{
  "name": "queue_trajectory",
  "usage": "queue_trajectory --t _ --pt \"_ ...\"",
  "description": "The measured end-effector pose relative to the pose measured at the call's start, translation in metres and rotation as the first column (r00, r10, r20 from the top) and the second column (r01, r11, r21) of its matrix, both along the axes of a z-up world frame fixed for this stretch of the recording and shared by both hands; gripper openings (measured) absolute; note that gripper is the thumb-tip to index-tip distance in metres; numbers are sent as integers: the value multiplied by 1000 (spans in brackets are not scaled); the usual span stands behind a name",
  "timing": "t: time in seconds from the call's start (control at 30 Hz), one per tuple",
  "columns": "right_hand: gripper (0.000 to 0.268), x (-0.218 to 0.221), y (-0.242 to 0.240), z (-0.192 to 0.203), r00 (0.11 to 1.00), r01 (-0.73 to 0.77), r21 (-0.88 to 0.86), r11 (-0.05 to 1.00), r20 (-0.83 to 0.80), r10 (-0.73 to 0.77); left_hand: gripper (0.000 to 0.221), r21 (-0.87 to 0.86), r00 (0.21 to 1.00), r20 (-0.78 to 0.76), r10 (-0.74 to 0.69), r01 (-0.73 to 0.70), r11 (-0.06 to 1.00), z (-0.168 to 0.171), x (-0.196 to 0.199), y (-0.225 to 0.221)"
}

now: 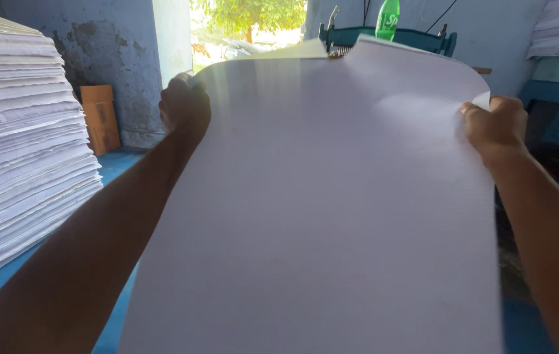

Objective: The person folds a large sheet of lined paper in half lengthwise, then folds it again to create a narrow strip. They use a small wooden block to press and crease the folds. The folded paper is then placed on a stack of similar sheets.

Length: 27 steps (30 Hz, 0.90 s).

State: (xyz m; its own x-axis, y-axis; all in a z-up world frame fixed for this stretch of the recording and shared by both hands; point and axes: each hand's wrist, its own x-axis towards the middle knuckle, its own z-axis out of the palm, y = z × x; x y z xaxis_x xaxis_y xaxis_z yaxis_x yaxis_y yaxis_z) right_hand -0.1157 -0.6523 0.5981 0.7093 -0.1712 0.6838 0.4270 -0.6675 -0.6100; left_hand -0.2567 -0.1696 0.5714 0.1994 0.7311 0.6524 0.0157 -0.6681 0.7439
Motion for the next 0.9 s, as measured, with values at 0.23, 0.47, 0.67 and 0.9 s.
queue_trajectory --t 0.23,0.47,0.67,0.9 --pt "44 45 6 -52 985 8 -123 992 -171 -29 27 85 960 -270 77 -56 995 -45 20 14" --pt "31 103 36 -147 951 8 -236 972 -297 -80 22 -34 882 -471 -18 2 999 -130 71 18" --pt "27 167 50 -231 915 4 -242 970 -390 -101 18 -94 826 -563 -43 -12 995 -212 131 31" --pt "32 243 69 -338 836 59 -251 966 -517 -186 17 -119 752 -656 -66 -17 993 -321 220 63"
